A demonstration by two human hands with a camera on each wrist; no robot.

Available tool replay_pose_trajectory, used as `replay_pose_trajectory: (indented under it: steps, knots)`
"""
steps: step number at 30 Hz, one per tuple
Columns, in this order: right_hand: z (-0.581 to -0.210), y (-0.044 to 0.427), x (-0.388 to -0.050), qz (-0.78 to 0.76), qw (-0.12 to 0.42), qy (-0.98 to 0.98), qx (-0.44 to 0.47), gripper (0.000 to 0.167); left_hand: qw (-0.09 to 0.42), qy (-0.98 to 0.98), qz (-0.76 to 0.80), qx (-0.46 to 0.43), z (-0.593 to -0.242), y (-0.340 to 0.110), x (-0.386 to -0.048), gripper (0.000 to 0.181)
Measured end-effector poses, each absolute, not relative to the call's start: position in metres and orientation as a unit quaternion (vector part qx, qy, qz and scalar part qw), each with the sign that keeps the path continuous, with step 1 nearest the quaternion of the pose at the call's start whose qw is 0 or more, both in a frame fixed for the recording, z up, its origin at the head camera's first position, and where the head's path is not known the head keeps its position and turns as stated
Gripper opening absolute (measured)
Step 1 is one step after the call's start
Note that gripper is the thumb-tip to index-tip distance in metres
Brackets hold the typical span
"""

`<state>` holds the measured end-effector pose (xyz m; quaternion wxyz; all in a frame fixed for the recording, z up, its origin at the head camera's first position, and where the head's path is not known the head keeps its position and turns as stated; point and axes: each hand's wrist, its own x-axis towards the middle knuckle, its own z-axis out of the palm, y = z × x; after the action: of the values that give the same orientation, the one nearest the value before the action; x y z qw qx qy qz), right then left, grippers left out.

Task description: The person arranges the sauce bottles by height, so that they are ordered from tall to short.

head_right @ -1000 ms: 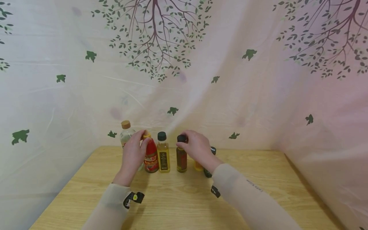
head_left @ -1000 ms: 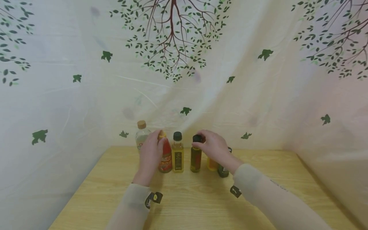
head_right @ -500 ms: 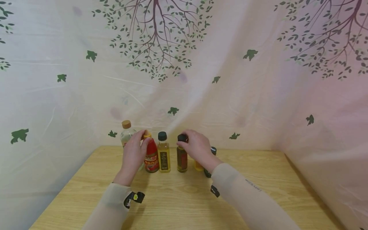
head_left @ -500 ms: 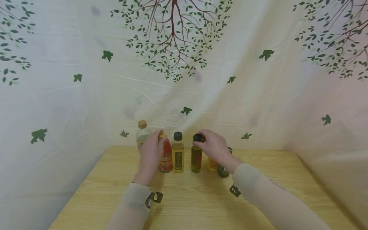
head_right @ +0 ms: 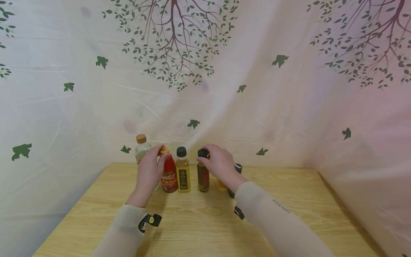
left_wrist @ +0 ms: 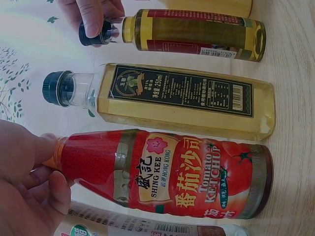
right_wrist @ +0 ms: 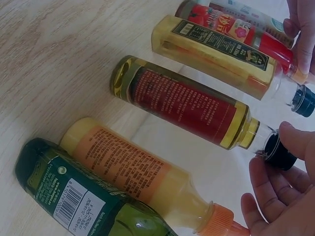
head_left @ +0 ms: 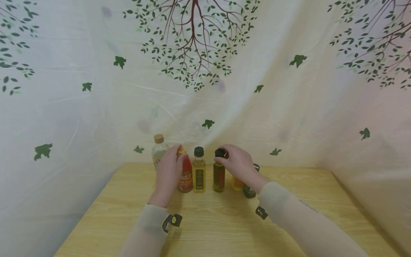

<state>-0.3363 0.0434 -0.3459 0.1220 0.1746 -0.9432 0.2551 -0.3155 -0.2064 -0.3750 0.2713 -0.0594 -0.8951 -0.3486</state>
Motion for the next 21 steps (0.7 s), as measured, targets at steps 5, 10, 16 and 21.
replay_pose_trajectory:
  steps: [5, 10, 16, 21]
  knots:
    - [-0.3459, 0.0439, -0.3366, 0.251, 0.125, -0.944, 0.177, 0.046, 0.277, -0.893, -0.349, -0.063, -0.375, -0.2063, -0.3152, 0.042]
    - [-0.3456, 0.0442, -0.3363, 0.248, 0.125, -0.944, 0.18, 0.047, 0.282, -0.891, -0.35, -0.064, -0.3754, -0.2063, -0.3148, 0.041]
    - [-0.3452, 0.0452, -0.3366, 0.244, 0.124, -0.944, 0.184, 0.047, 0.281, -0.891, -0.35, -0.062, -0.3754, -0.2062, -0.3143, 0.043]
    - [-0.3452, 0.0466, -0.3363, 0.248, 0.126, -0.941, 0.191, 0.046, 0.284, -0.892, -0.346, -0.062, -0.376, -0.2059, -0.3143, 0.043]
